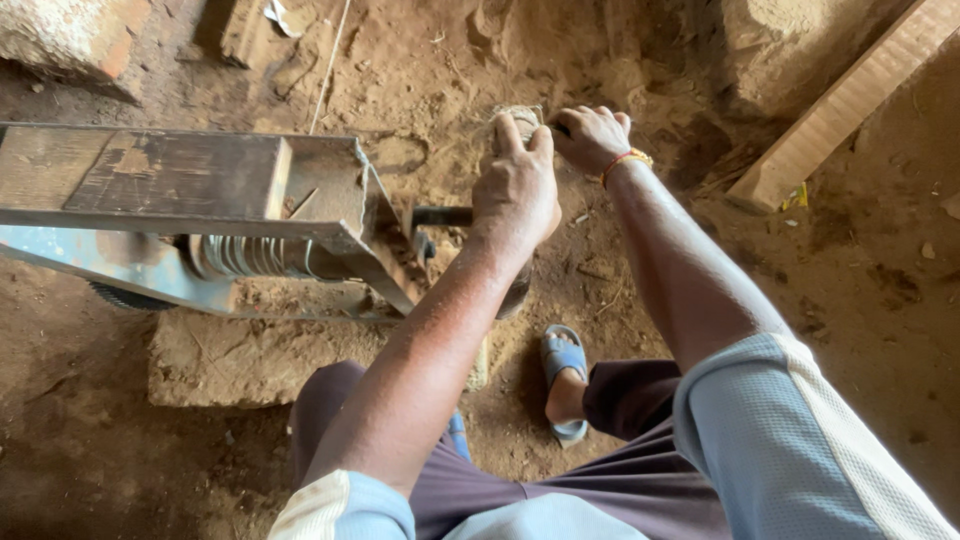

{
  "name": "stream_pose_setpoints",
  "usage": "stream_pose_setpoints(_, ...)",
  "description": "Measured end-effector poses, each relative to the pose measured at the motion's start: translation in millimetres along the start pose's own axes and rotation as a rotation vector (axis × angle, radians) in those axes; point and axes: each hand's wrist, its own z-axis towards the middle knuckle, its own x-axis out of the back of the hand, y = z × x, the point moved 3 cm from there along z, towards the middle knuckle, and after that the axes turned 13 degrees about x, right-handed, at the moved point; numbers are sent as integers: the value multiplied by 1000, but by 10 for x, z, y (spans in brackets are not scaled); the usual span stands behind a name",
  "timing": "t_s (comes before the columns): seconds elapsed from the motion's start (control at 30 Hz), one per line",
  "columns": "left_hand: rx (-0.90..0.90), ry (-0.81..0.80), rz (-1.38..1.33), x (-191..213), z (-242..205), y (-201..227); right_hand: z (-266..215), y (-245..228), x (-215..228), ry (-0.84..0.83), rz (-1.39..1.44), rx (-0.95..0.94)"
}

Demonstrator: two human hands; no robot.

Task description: The person rotates the handle of a manual winding machine with one hand while holding and guiding a twine-wrapped cylindrical object with the other hand.

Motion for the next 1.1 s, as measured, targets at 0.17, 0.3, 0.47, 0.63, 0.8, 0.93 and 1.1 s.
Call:
stream_pose_setpoints(0.17,9,-42,-20,19,104,9,41,36,-94,-2,-14,-11)
stream_pose_setpoints(0.3,44,-60,-13,29,172,21,-5,69,-263,65,11,1)
stream_pose_setpoints(0.47,22,-79,-20,-24,186,-6,-447,-183,-418,322,18,413)
stream_pose_setpoints(0.63,-1,-57,-49,-98,226,1,-1563,-616,-1094,108,861,257)
stream_pose_setpoints(0.8,-15,-23,-15,-74,245,13,-2070,-999,-1473,102,972,421)
stream_pose_setpoints(0.93,-6,-40,-22,-23,218,17,-1983,-1069,-1382,115,947,384)
stream_pose_setpoints(1.1,-20,-23,-37,-50,215,7,-1926,-1262,-1376,128,1230,253)
